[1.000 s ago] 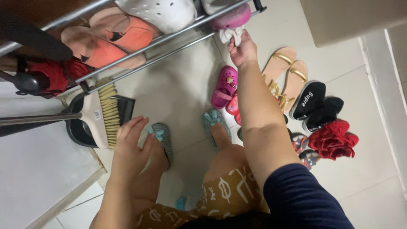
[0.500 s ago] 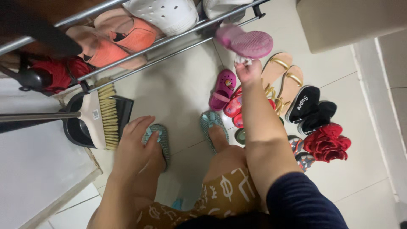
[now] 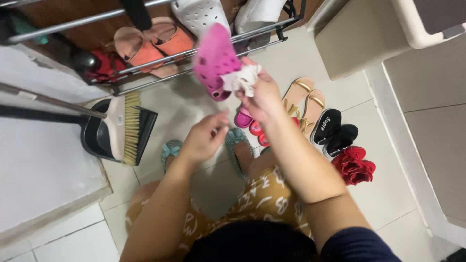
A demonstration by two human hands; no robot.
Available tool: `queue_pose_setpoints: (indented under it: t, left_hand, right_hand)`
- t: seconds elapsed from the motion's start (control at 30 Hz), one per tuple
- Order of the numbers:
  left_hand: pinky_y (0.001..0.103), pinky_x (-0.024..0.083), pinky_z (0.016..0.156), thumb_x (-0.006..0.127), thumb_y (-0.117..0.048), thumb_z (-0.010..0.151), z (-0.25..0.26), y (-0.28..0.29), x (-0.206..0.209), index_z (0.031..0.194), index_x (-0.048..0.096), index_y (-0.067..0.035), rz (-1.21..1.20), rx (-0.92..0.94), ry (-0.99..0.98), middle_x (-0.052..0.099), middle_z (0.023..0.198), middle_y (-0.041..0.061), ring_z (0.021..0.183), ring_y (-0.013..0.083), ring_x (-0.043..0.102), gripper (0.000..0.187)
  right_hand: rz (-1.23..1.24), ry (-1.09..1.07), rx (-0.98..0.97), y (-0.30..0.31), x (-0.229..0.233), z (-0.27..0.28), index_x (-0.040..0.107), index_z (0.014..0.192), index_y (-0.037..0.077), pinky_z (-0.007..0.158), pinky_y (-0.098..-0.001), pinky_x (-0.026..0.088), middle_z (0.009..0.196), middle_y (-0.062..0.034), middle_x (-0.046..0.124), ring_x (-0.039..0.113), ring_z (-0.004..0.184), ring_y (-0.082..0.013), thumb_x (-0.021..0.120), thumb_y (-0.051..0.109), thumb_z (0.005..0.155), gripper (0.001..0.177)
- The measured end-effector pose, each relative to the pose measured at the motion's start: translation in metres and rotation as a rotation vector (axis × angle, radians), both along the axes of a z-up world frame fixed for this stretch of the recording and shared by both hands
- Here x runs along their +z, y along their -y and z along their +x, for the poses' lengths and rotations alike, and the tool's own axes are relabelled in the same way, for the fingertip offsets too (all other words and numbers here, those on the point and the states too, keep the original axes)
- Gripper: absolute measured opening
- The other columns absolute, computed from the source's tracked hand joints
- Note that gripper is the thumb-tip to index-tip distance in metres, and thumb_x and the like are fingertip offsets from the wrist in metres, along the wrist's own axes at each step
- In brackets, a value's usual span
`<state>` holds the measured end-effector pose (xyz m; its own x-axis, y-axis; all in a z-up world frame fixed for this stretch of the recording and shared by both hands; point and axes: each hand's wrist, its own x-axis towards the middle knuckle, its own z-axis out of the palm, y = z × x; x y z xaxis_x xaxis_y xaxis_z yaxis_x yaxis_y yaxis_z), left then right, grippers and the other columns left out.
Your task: The person wipes several pairs of shoes with a white cloth, including red flip-flops, pink clogs, and white clogs. The person then places the cleaned shoes back on a metal shoe rack.
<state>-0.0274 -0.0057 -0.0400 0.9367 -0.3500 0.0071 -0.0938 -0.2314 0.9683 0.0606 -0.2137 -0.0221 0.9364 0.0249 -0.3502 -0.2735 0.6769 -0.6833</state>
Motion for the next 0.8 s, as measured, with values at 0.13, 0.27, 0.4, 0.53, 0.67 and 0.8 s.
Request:
queue_pose_setpoints:
  t: [0.13,0.27,0.4,0.53,0.67,0.8]
  left_hand:
    - [0.028,0.054,0.085,0.058,-0.01,0.101,0.015,-0.003,-0.014,0.15,0.048,-0.004,-0.389,0.116,-0.147,0.068,0.123,0.009,0.104,0.0139,0.067,0.051]
    - [0.033,0.044,0.113,0.054,-0.008,0.1,0.021,-0.011,-0.017,0.15,0.049,0.003,-0.817,0.09,-0.175,0.063,0.14,0.009,0.132,0.0178,0.059,0.052]
    - [0.04,0.043,0.115,0.048,-0.027,0.109,0.026,-0.013,-0.017,0.145,0.051,0.001,-1.208,0.148,-0.225,0.062,0.141,0.011,0.131,0.022,0.059,0.046]
    - [0.043,0.044,0.117,0.049,-0.032,0.112,0.034,-0.018,-0.011,0.142,0.053,0.002,-1.451,0.297,-0.123,0.062,0.14,0.014,0.129,0.0252,0.061,0.045]
    - [0.045,0.047,0.115,0.052,-0.021,0.112,0.039,-0.035,0.0,0.137,0.054,0.001,-1.434,0.378,-0.145,0.062,0.138,0.014,0.129,0.0256,0.06,0.034]
    - [0.048,0.052,0.109,0.054,-0.014,0.11,0.04,-0.037,0.01,0.132,0.055,-0.002,-1.405,0.417,-0.137,0.062,0.134,0.013,0.125,0.0276,0.062,0.025]
  right_hand:
    - [0.17,-0.033,-0.078,-0.047,0.006,-0.023,0.06,0.133,0.01,0.055,-0.0274,0.052,0.092,-0.0091,0.068,0.061,0.065,-0.0169,0.044,0.007,0.103,0.035]
    - [0.277,-0.072,-0.028,-0.065,-0.016,-0.034,0.057,0.136,0.004,0.059,-0.0261,0.051,0.098,-0.0097,0.068,0.061,0.071,-0.0148,0.044,0.004,0.103,0.035]
    - [0.394,0.004,0.092,-0.074,-0.033,-0.038,0.054,0.134,0.003,0.062,-0.0254,0.05,0.102,-0.0086,0.065,0.059,0.074,-0.0135,0.047,0.003,0.107,0.029]
    - [0.397,-0.015,0.221,-0.085,-0.011,-0.052,0.057,0.136,0.005,0.057,-0.0213,0.051,0.103,-0.0095,0.068,0.063,0.073,-0.0137,0.049,0.01,0.103,0.034]
    - [0.096,0.014,0.308,-0.078,0.006,-0.06,0.058,0.132,0.007,0.058,-0.0251,0.054,0.107,-0.0113,0.073,0.07,0.078,-0.0173,0.052,0.009,0.101,0.032]
    - [-0.151,0.145,0.184,-0.059,0.012,-0.047,0.061,0.126,-0.002,0.082,-0.0379,0.063,0.112,-0.0166,0.07,0.074,0.097,-0.0242,0.054,0.007,0.111,0.019]
